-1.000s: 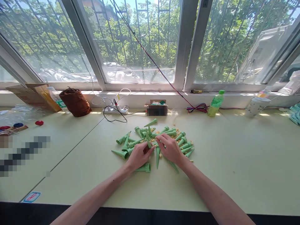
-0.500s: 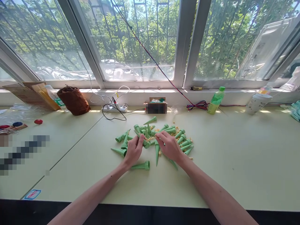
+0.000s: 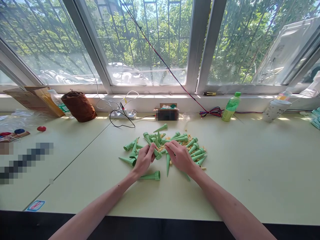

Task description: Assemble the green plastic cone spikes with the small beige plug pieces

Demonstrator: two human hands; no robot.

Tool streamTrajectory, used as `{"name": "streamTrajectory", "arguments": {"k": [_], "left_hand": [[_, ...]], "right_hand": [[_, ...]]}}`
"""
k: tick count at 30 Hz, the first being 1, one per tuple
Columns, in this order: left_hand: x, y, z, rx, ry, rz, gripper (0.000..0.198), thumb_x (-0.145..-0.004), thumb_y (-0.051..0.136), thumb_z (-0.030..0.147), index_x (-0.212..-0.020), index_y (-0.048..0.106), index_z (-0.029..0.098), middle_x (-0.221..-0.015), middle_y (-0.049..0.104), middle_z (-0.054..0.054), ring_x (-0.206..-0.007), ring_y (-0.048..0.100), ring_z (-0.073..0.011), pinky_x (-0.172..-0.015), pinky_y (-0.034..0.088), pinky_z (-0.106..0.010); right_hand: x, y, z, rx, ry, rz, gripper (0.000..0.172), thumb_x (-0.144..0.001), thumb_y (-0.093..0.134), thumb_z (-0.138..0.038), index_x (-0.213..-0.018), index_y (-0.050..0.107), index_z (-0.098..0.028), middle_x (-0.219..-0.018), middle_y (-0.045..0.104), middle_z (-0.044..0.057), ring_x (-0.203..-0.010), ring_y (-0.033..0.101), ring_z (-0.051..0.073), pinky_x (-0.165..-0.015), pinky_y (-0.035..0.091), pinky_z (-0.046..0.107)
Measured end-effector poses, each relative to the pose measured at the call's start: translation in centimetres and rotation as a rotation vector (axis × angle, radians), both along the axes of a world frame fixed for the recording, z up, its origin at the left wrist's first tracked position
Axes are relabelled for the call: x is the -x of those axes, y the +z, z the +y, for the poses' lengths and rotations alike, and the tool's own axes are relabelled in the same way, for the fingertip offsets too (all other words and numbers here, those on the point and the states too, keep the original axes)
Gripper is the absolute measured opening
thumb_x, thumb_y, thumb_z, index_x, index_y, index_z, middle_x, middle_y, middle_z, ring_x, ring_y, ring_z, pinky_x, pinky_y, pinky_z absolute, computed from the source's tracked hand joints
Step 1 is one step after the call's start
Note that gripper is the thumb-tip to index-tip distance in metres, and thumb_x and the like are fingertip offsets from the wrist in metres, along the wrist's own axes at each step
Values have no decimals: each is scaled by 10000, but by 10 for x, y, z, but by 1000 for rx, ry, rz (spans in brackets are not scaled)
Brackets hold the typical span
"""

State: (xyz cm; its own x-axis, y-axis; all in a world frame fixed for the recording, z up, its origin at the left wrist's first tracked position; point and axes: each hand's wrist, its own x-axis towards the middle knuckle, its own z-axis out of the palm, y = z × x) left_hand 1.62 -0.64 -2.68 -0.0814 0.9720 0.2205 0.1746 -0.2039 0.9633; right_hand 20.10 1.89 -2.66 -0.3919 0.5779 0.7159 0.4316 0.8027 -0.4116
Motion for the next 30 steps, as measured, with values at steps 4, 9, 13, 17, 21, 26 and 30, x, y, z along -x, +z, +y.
{"name": "streamTrajectory", "arguments": {"k": [4,9,13,17,21,26,30], "left_hand": [[0,0,0,7,-18,-31,489,-918,501,597,-713,563,157,-469,353,66,-408,327,-64,-411,256,-207],[-2,7,-3,55,-103,-142,488,-891,550,597,-705,582,147,-481,307,75,-410,273,-52,-400,229,-200],[-2,14,-5,114,-145,-218,477,-860,601,597,-717,593,142,-485,277,82,-423,236,-47,-402,202,-191],[-2,18,-4,171,-185,-274,474,-839,632,596,-717,589,140,-504,228,91,-444,192,-40,-416,175,-183],[-1,17,-3,152,-171,-239,492,-831,628,610,-696,577,140,-513,257,81,-450,213,-43,-418,181,-191],[0,10,-3,42,-103,-80,492,-871,572,604,-681,548,150,-532,293,62,-466,257,-60,-418,206,-208],[1,7,-3,-28,-96,-1,478,-905,525,592,-688,508,166,-540,296,62,-466,258,-64,-417,219,-208]], "right_hand": [[1,1,-1,15,23,-9,188,-1012,441,-214,-1055,624,-209,-899,640,59,-718,593,162,-638,460,269],[1,3,-4,37,92,8,177,-1002,467,-202,-1058,634,-215,-889,644,51,-694,591,150,-628,463,269],[3,3,-5,58,138,44,165,-992,495,-198,-1071,637,-225,-911,653,52,-706,600,149,-644,483,274],[4,2,-6,72,154,61,154,-983,520,-201,-1082,637,-224,-916,651,50,-673,591,138,-622,481,271],[4,2,-6,71,165,70,145,-984,524,-210,-1069,639,-226,-904,650,45,-675,599,136,-621,487,267],[4,3,-7,90,159,56,139,-990,509,-221,-1038,639,-227,-888,648,42,-657,596,134,-601,485,263],[4,3,-7,92,149,55,139,-993,500,-234,-1023,635,-225,-876,646,42,-628,586,130,-589,487,264]]}}
